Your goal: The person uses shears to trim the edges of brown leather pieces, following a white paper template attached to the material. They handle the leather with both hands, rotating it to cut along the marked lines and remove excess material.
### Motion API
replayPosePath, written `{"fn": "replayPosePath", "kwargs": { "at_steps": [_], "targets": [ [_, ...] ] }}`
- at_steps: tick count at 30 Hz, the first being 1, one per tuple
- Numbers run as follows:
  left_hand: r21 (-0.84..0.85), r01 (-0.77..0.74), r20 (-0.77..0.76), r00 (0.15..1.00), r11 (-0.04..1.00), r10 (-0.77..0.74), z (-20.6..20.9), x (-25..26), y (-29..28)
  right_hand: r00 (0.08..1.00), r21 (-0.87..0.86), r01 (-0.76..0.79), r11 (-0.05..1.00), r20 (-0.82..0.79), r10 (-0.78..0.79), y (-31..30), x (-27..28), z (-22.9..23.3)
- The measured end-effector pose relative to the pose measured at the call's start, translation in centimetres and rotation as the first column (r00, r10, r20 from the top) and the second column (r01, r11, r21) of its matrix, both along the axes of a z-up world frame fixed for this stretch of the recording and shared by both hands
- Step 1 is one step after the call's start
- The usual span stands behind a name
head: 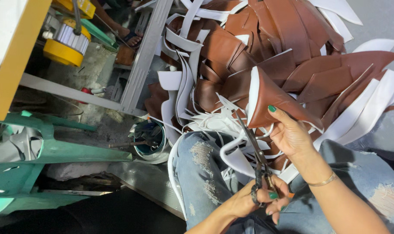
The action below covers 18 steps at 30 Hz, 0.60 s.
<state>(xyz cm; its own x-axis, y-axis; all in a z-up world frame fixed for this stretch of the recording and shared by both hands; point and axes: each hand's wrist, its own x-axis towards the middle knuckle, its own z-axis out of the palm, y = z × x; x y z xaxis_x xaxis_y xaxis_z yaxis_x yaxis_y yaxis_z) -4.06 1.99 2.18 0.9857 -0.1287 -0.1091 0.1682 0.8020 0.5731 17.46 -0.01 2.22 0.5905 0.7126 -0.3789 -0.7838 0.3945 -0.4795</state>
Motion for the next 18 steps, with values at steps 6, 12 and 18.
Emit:
{"fn": "replayPosePath", "kwargs": {
  "at_steps": [6, 12, 18],
  "targets": [
    [-0.02, 0.183, 0.104, 0.978, 0.983, -0.18, 1.7, -1.4, 2.2, 0.997, -0.033, 0.04, 0.999, 0.074, -0.037, -1.0, 0.4, -0.1],
    [0.035, 0.164, 0.082, 0.983, 0.986, -0.166, 2.5, -0.9, 2.7, 0.998, -0.036, -0.019, 0.999, 0.053, 0.021, -1.1, 0.3, -0.3],
    [0.035, 0.144, 0.052, 0.988, 0.989, -0.146, 2.5, -1.1, 2.8, 0.999, -0.052, -0.038, 0.998, 0.013, 0.039, -1.2, 0.2, -0.4]
  ]
}}
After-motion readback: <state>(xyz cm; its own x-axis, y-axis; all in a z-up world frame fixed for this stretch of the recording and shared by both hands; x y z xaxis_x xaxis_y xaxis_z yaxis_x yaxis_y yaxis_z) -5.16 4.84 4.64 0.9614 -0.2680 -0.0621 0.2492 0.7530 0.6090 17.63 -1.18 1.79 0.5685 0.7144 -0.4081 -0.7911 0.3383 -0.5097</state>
